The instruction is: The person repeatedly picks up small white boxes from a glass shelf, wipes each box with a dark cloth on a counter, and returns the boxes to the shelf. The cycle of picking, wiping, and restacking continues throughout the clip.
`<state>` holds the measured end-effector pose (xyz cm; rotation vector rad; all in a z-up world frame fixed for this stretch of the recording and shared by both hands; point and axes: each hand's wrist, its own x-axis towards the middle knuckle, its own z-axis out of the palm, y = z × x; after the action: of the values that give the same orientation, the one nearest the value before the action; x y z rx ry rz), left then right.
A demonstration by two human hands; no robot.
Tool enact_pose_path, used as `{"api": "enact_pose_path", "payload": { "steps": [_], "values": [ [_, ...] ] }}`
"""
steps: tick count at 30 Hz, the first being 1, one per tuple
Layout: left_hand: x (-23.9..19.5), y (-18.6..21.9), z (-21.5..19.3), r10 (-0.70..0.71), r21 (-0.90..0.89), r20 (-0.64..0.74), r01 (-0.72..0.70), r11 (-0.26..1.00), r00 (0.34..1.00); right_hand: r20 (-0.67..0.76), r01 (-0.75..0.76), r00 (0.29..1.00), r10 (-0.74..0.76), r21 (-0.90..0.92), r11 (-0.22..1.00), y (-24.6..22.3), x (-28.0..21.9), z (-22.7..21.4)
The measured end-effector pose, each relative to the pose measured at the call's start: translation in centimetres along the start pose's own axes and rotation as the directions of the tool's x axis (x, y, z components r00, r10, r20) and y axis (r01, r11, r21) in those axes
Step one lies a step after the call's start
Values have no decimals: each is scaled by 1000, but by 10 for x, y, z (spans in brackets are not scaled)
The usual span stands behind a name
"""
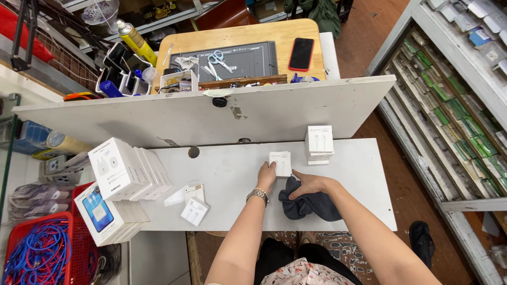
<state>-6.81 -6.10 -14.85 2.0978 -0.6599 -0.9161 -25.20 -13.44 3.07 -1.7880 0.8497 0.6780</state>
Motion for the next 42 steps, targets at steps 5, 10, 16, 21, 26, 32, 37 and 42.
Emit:
{"api": "enact_pose_path", "payload": {
  "steps": [5, 10, 16, 21, 26, 32, 37, 42],
  "values": [
    [-5, -8, -26, -79, -49, 12, 80, 996, 997, 10, 63, 998, -64, 76, 995, -23, 27, 13],
    [3, -24, -79, -147, -175, -35, 138, 975, 989, 18, 188, 982, -190, 72, 980, -50, 63, 31],
    [4, -29, -108, -30, -96, -238, 8, 995, 971, -60, 130, 989, -136, -92, 987, -72, 76, 28],
    [-15, 39, -83, 441, 251, -626, -370, 894, 642, -75, 161, 984, -162, -20, 987, -54, 18, -19],
    [-26, 126, -38, 244, -223, -161, -277, 935, 956, -230, 376, 926, -298, 598, 708, 0, -66, -62],
    [-25, 158, 23, 31, -280, 231, 36, 959, 972, -635, 599, 763, 123, 766, 235, 80, -101, -94],
    [-15, 149, 48, -135, -364, 432, 309, 879, 892, -685, 601, 579, 441, 725, 337, 119, -34, -83],
    [-26, 147, 55, -98, -377, 564, 361, 853, 820, -487, 386, 781, 391, 869, 310, 138, 18, -59]
  ]
}}
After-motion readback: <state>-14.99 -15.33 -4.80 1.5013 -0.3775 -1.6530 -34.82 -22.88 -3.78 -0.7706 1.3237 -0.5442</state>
